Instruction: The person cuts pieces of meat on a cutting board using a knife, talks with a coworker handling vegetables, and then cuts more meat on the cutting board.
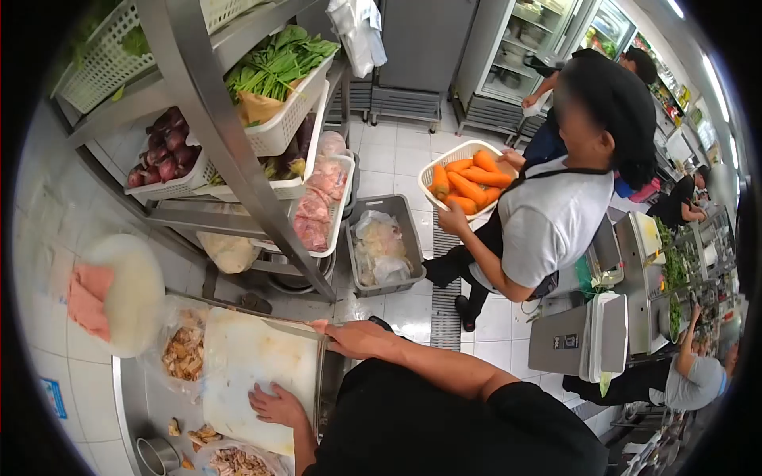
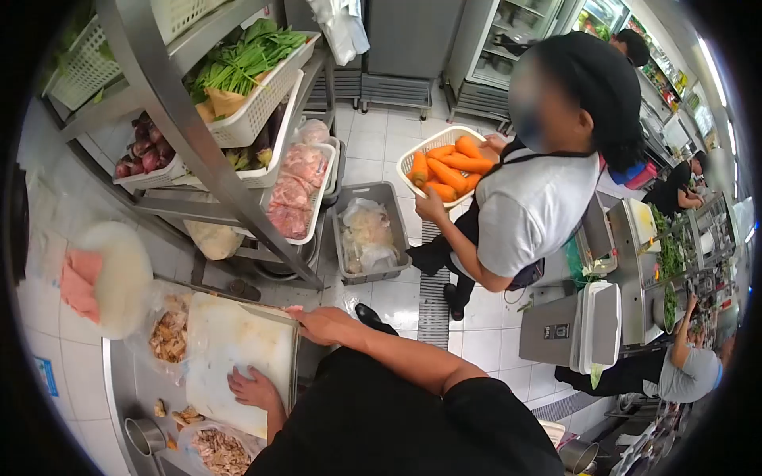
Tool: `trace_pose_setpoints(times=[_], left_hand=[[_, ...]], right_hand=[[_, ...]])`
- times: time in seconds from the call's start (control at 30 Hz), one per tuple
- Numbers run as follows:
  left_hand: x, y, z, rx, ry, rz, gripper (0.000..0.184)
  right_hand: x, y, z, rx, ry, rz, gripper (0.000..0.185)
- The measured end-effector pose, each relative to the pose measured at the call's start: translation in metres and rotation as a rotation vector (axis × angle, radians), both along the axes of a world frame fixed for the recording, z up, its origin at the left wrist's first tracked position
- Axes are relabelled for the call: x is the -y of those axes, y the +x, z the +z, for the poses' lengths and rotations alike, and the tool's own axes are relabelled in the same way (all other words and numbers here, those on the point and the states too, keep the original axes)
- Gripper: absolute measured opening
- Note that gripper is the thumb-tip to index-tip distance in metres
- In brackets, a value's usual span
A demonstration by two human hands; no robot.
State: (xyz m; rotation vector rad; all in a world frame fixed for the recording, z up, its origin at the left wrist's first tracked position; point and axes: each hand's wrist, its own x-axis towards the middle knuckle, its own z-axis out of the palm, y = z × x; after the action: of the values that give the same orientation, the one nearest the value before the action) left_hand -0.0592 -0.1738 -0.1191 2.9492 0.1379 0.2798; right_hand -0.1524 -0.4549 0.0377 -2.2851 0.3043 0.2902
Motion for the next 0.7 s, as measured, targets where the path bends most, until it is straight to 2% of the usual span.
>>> trace_pose_setpoints(times=[0.03, 0.17, 0.27, 0.63, 0.7], left_hand=[[0.002, 0.001, 0.001, 0.009, -0.001, 0.011, 0.052], [-0.003, 0.0, 0.007, -0.021, -0.016, 0.022, 0.052], [0.004, -0.002, 0.012, 0.007, -0.043, -0.001, 0.05], [0.007, -0.001, 0.011, 0.057, -0.025, 0.0, 0.046], [0.005, -0.002, 0.012, 0.056, -0.033, 0.003, 0.046]], right_hand=[[0.005, -0.004, 0.002, -0.066, 0.02, -0.002, 0.041], [0.02, -0.004, -0.027, -0.022, 0.007, 0.127, 0.039], [0.03, -0.002, -0.033, -0.064, 0.001, 0.11, 0.039], [0.032, 0.038, -0.012, 0.053, -0.028, 0.209, 0.035], [0.022, 0.044, -0.043, 0.054, -0.07, 0.21, 0.033]])
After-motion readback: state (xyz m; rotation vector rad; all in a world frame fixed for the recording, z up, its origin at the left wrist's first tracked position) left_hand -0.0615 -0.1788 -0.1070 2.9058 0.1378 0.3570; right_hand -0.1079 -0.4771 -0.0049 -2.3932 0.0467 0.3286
